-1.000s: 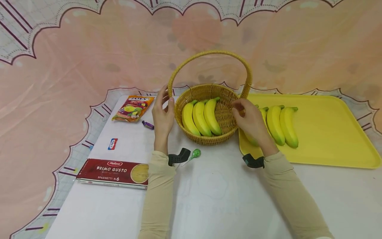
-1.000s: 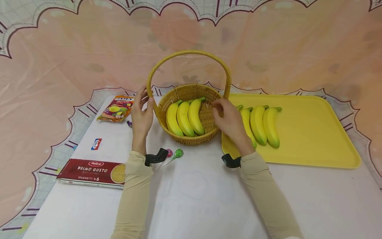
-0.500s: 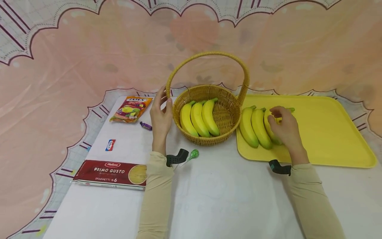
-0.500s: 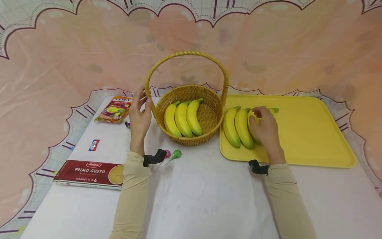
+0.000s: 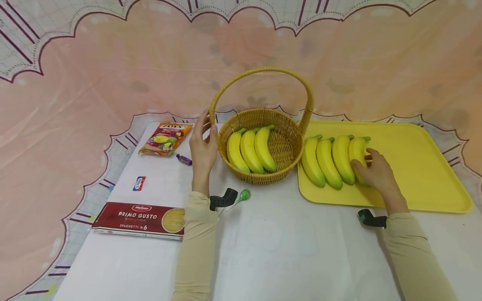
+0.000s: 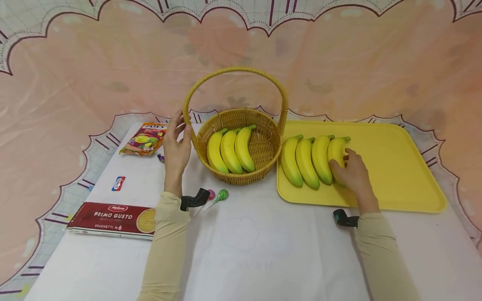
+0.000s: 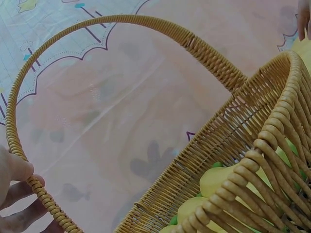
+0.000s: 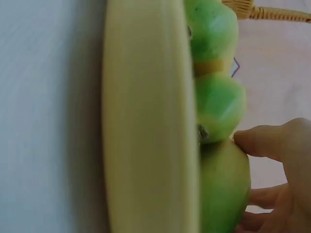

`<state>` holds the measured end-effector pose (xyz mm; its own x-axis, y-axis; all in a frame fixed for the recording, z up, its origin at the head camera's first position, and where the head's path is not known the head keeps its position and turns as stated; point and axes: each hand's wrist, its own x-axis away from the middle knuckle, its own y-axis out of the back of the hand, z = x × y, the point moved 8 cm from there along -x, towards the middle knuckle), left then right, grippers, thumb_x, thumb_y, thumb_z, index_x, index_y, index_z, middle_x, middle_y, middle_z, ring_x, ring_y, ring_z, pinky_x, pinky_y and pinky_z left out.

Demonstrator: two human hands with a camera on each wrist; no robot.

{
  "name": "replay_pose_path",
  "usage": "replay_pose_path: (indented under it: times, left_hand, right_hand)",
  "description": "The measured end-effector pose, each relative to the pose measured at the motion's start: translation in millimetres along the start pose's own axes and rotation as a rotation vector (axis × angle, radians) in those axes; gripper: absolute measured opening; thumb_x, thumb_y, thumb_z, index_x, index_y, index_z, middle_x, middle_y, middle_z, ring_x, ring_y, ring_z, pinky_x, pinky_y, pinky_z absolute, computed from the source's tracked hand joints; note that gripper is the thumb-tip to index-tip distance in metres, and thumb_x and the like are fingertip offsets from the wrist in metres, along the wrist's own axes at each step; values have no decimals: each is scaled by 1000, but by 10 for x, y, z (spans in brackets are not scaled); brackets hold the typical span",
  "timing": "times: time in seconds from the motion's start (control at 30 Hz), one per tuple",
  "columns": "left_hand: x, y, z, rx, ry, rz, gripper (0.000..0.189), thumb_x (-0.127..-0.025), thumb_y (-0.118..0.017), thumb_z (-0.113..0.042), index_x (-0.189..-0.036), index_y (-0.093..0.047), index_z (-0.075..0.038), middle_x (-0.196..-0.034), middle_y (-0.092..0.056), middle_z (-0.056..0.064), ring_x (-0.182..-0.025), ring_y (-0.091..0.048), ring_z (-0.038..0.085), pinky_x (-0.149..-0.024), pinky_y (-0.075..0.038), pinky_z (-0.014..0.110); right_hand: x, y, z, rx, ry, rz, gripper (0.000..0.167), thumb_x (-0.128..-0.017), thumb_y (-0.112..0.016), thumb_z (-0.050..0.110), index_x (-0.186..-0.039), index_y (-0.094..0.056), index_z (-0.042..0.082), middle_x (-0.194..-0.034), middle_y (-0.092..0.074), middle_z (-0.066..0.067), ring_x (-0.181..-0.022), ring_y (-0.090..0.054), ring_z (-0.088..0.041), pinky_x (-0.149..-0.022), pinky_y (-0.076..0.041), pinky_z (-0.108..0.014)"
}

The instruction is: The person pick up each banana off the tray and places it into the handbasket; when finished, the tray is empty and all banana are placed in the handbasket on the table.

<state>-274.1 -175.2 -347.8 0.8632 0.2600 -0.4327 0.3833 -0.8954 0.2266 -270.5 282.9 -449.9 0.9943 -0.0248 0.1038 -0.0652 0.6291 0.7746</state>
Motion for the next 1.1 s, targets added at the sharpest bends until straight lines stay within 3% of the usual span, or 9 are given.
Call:
replay_pose_path:
  times: [0.2, 0.57, 0.73, 0.83, 0.9, 1.1]
  left_hand:
    - [-6, -7, 36, -2, -2, 0, 45, -97, -49, -13, -139, -46, -28, -131, -55, 9, -118, -55, 23, -97, -50, 45]
    - [-18, -9, 41, -6, -3, 1, 44, -97, -50, -14, -139, -46, -28, -131, -55, 9, -118, -56, 23, -96, -51, 45]
    - [-30, -8, 34, -2, 0, 2, 44, -97, -50, -14, -139, -46, -28, -132, -55, 8, -118, -56, 23, -96, -50, 44]
    - [-32, -5, 40, 2, -1, 0, 44, -97, -50, -14, -139, -46, -27, -131, -55, 9, -118, -56, 23, -96, -50, 44]
    - [-32, -7, 50, -2, 3, 1, 44, -97, -50, -14, -139, -46, -27, -131, -55, 8, -119, -56, 23, -96, -50, 44]
    - [-28, -14, 61, 0, 11, 8, 44, -97, -50, -15, -139, -46, -29, -132, -55, 7, -119, -55, 23, -97, -50, 44]
  right_hand:
    - [55, 2, -62, 34, -27, 91, 86, -96, -37, 52, -146, -10, -12, -136, -34, -41, -121, -37, -53, -96, -38, -63]
    - [225, 40, 168, 4, 56, 94, 86, -94, -46, 50, -150, -8, -2, -140, -34, -36, -121, -38, -51, -88, -44, -60]
    - [303, 37, 338, -7, 124, 63, 86, -91, -57, 46, -152, -12, 3, -137, -40, -30, -117, -43, -45, -78, -51, -42]
    - [337, 15, 447, -11, 186, 28, 84, -89, -62, 39, -151, -18, 4, -131, -45, -28, -111, -48, -41, -73, -47, -26]
    - [363, -17, 513, -12, 222, 21, 82, -89, -64, 35, -150, -20, 4, -128, -47, -26, -107, -49, -39, -72, -43, -23]
    - [459, -142, 709, -3, 271, 54, 78, -89, -64, 33, -149, -23, 6, -125, -47, -23, -105, -50, -35, -75, -45, -32]
